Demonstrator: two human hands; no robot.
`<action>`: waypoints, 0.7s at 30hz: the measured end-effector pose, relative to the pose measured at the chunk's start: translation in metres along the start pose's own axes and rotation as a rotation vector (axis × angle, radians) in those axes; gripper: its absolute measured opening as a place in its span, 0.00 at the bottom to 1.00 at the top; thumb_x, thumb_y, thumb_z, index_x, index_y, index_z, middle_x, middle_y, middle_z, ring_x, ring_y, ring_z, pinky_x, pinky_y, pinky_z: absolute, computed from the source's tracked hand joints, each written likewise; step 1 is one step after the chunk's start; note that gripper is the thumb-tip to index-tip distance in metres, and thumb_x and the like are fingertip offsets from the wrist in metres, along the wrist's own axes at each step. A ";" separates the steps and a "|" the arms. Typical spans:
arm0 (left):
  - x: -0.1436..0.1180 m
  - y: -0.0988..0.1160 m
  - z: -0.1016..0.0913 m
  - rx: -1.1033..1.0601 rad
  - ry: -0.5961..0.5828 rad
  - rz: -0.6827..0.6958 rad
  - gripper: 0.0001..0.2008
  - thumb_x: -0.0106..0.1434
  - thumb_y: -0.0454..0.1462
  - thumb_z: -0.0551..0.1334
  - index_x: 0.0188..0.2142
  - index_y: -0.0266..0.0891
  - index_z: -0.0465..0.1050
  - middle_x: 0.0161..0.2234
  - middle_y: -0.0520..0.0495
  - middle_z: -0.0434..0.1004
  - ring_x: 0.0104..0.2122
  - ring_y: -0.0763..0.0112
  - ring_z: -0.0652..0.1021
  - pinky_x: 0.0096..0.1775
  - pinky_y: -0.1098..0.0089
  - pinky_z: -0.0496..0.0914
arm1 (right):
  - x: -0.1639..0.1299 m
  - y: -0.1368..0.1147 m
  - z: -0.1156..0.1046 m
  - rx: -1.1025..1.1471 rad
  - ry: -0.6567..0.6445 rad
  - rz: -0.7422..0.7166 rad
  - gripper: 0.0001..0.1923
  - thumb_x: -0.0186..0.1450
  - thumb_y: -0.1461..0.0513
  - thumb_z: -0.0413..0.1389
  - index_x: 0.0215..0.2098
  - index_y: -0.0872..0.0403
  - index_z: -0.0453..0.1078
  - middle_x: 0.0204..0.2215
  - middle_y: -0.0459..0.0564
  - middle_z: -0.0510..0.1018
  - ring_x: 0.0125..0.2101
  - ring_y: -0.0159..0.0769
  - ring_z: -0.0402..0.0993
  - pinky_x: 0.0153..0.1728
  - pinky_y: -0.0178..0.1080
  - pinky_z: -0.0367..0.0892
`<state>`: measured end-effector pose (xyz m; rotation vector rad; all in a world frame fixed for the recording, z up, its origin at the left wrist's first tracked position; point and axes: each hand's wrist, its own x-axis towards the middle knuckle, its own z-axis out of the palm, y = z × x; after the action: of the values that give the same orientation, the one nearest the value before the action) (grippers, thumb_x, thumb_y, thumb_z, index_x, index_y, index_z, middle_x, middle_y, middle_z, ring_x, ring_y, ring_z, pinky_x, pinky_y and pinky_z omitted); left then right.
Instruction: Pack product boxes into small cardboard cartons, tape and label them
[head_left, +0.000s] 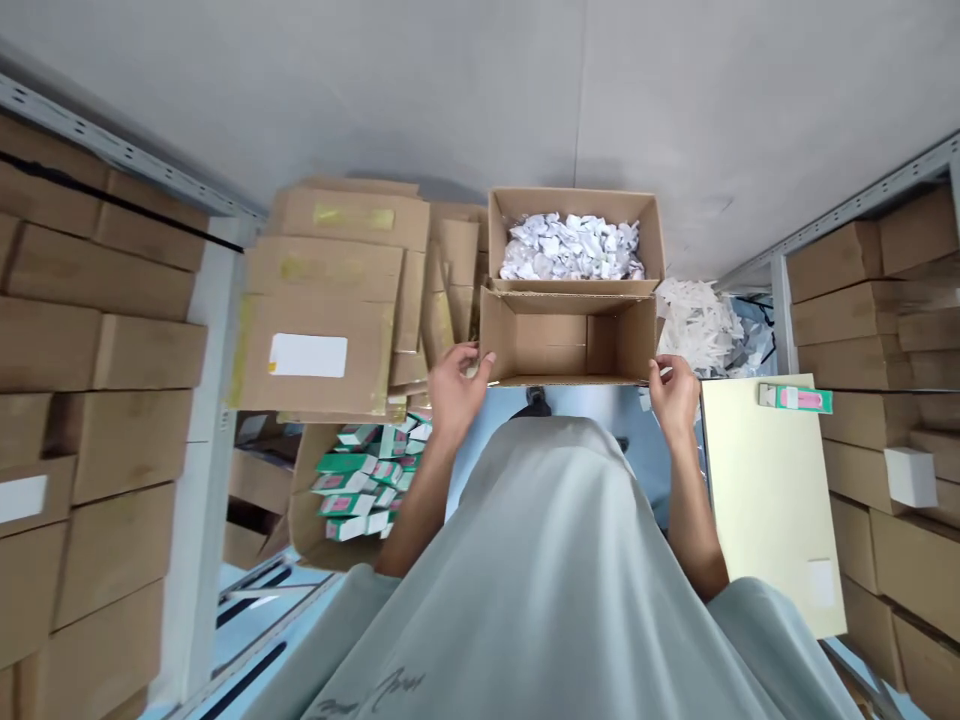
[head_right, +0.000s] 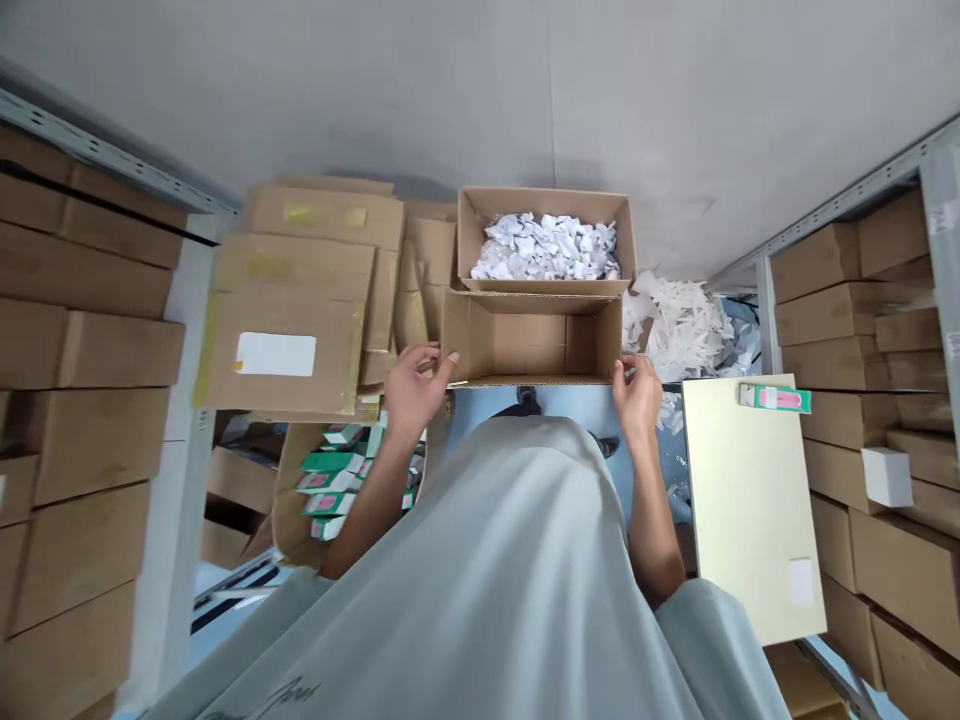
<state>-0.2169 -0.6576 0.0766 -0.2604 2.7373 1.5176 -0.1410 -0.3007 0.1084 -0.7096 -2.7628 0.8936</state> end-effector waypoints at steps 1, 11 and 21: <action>0.008 -0.005 -0.005 0.018 -0.019 0.006 0.10 0.69 0.46 0.69 0.40 0.44 0.75 0.52 0.40 0.84 0.55 0.53 0.84 0.61 0.55 0.79 | 0.006 -0.008 0.010 -0.014 -0.003 0.009 0.16 0.74 0.51 0.53 0.44 0.53 0.77 0.41 0.57 0.86 0.32 0.42 0.78 0.47 0.47 0.73; 0.076 0.006 -0.004 0.165 -0.118 0.078 0.34 0.67 0.39 0.74 0.70 0.40 0.68 0.70 0.31 0.73 0.72 0.42 0.73 0.73 0.47 0.68 | 0.042 -0.065 0.015 -0.180 0.065 0.020 0.24 0.77 0.45 0.55 0.51 0.55 0.79 0.44 0.58 0.86 0.33 0.43 0.76 0.46 0.46 0.72; 0.133 0.036 0.058 0.260 -0.107 0.243 0.27 0.73 0.31 0.66 0.70 0.38 0.69 0.69 0.30 0.74 0.70 0.44 0.76 0.73 0.46 0.71 | 0.188 -0.218 0.115 -0.252 -0.616 -0.554 0.16 0.76 0.61 0.60 0.60 0.52 0.83 0.55 0.57 0.88 0.55 0.51 0.84 0.60 0.48 0.75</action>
<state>-0.3578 -0.6089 0.0652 0.1560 2.9204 1.1526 -0.4233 -0.4239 0.1429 0.3917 -3.3524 0.7281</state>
